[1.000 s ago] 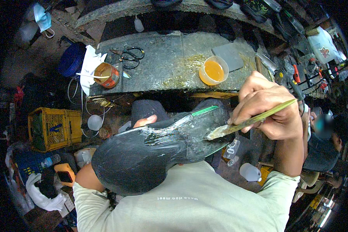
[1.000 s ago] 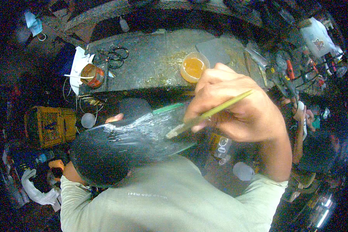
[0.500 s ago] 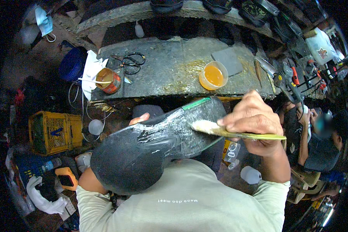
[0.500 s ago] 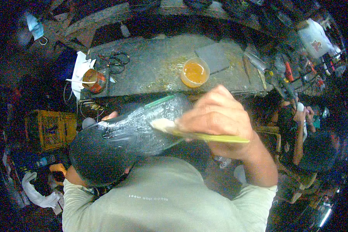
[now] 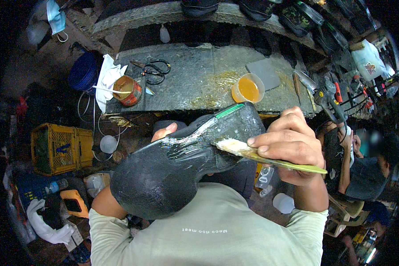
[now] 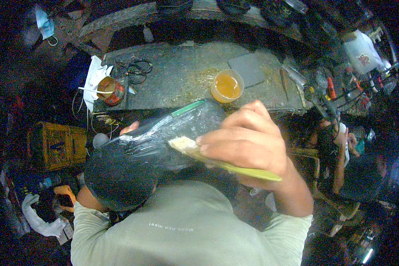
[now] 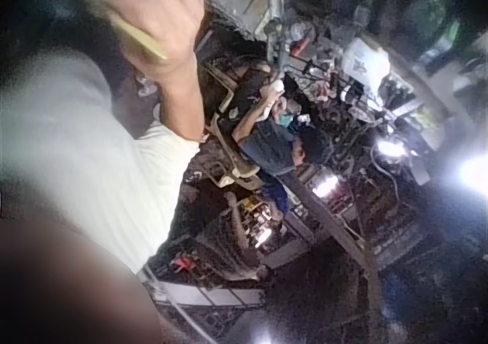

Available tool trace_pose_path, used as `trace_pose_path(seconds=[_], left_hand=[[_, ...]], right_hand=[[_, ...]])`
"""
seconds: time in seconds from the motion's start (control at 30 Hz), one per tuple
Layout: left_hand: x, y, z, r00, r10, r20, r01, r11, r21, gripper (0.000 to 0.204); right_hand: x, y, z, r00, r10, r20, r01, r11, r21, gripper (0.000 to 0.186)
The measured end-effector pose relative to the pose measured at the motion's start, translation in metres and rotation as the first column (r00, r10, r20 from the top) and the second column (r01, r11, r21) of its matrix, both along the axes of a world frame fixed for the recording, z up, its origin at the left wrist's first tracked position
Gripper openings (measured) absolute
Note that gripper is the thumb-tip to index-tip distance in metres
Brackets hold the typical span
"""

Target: The person paints a black shoe with a brush, repeatedly dipping the brush into a small container of yellow paint and applying it to the shoe's upper and sole. The person rotates the shoe to cover different areas and places it on a shelf after finishing.

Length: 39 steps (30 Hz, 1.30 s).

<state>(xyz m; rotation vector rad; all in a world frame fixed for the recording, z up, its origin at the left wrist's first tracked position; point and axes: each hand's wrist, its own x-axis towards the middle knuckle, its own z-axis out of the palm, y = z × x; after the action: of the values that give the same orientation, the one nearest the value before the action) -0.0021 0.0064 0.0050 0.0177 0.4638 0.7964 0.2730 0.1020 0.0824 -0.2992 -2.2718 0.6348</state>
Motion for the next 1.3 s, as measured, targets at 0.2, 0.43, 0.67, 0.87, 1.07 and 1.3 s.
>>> trace_pose_path(seconds=[0.2, 0.43, 0.67, 0.87, 1.07, 1.3], left_hand=[[-0.001, 0.001, 0.001, 0.999, 0.025, 0.026, -0.025, 1.000, 0.004, 0.086], [-0.001, -0.001, 0.006, 0.996, 0.061, 0.064, -0.061, 0.998, -0.005, 0.087], [-0.015, -0.005, 0.004, 0.938, 0.216, 0.272, -0.218, 0.976, -0.025, 0.091], [-0.020, -0.010, -0.007, 0.923, 0.383, -0.044, -0.375, 0.918, 0.127, 0.092], [-0.021, -0.007, -0.027, 0.886, 0.447, 0.120, -0.462, 0.842, 0.277, 0.094], [-0.018, 0.008, -0.054, 0.822, 0.561, -0.093, -0.511, 0.801, 0.312, 0.088]], right_hand=[[-0.002, 0.002, 0.002, 0.985, 0.134, 0.105, -0.138, 0.990, 0.035, 0.036], [0.003, 0.005, -0.007, 0.995, -0.095, 0.018, 0.096, 0.991, -0.092, 0.007], [0.041, 0.040, -0.038, 0.816, -0.573, -0.070, 0.549, 0.809, -0.210, 0.026], [0.029, 0.086, -0.111, 0.649, -0.696, 0.307, 0.690, 0.709, 0.148, 0.017], [0.023, 0.086, -0.118, 0.730, -0.656, 0.192, 0.682, 0.721, -0.124, 0.016], [0.031, 0.077, -0.126, 0.789, -0.614, 0.024, 0.506, 0.629, -0.590, 0.022]])
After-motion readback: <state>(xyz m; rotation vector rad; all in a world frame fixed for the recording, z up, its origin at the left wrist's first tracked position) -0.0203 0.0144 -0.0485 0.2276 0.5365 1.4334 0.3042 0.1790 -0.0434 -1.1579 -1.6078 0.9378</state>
